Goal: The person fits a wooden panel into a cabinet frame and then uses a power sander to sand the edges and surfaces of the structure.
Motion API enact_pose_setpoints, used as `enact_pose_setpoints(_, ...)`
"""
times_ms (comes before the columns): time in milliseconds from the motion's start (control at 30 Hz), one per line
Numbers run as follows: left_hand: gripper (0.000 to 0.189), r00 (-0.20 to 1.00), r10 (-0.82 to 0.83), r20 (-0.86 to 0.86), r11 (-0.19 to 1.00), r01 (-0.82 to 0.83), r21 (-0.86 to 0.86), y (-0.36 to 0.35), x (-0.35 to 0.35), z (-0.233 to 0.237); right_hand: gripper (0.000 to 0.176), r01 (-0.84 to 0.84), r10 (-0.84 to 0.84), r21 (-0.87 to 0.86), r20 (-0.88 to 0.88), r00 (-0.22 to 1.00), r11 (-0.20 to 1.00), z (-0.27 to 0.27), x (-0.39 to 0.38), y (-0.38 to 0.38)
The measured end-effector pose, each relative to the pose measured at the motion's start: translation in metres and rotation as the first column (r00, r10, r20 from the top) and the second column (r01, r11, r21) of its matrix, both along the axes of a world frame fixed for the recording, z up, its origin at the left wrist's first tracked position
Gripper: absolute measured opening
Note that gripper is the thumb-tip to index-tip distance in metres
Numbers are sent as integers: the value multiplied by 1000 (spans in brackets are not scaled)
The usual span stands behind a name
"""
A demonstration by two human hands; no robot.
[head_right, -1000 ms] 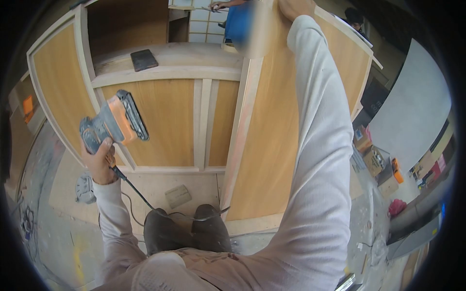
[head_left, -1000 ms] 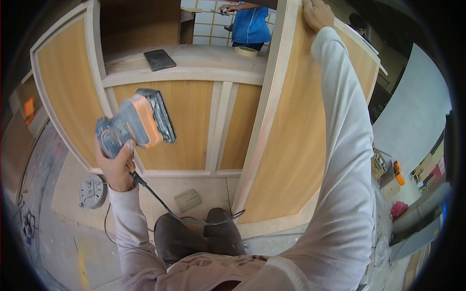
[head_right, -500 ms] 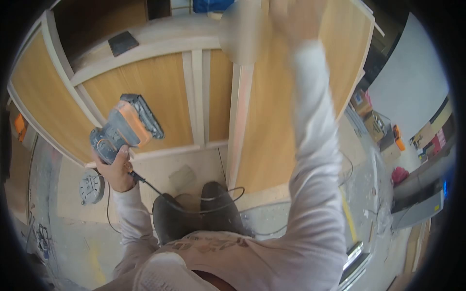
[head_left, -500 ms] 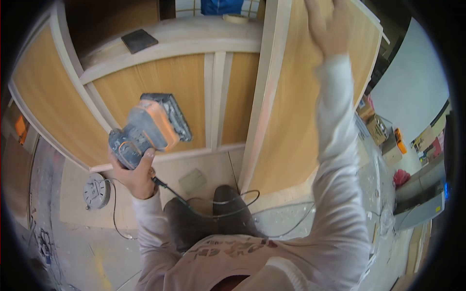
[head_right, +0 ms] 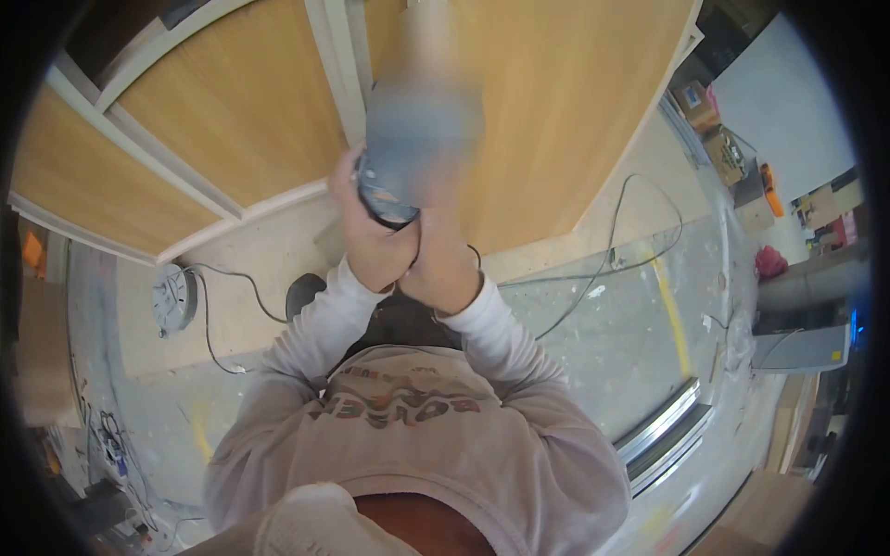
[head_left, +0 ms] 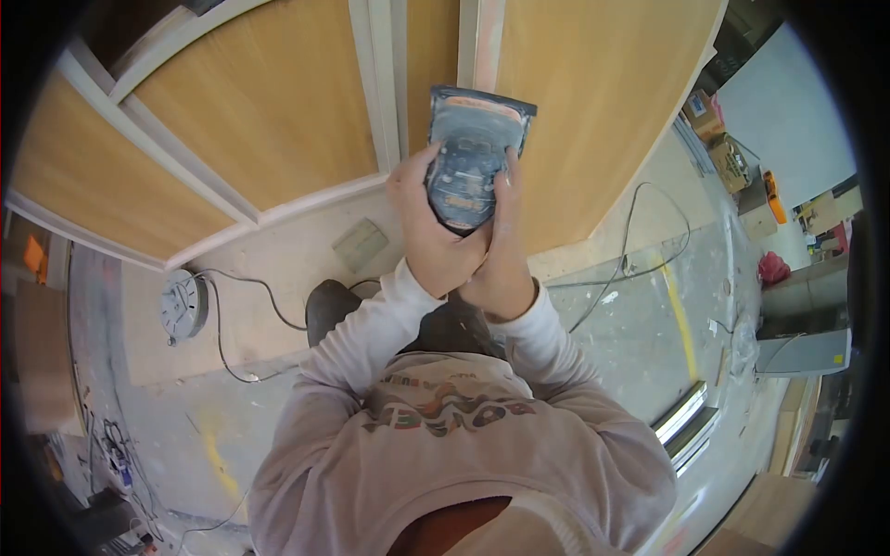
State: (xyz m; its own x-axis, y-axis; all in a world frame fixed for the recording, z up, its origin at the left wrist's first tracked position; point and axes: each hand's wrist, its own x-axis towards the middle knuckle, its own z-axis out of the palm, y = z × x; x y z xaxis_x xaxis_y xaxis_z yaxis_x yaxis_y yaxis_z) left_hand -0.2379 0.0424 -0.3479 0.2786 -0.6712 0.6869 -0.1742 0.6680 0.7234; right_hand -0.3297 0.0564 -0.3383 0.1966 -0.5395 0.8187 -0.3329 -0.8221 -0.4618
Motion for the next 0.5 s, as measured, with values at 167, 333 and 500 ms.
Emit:
enact_pose_setpoints(167, 73, 985, -170, -14, 984, 171, 54, -10, -15, -27, 86, 56, -57, -48, -20, 998, 997, -28, -23, -29)
enact_pose_setpoints(333, 76, 931, -311, -192, 938, 333, 94, -16, -18, -31, 86, 47, -48, -54, -24, 999, 997, -34, -25, -42)
enact_pose_setpoints(500, 77, 951, -303, -61, 950, 306, 57, -14, -8, -21, 84, 63, -64, -42, -12, 998, 997, -19, -12, -43)
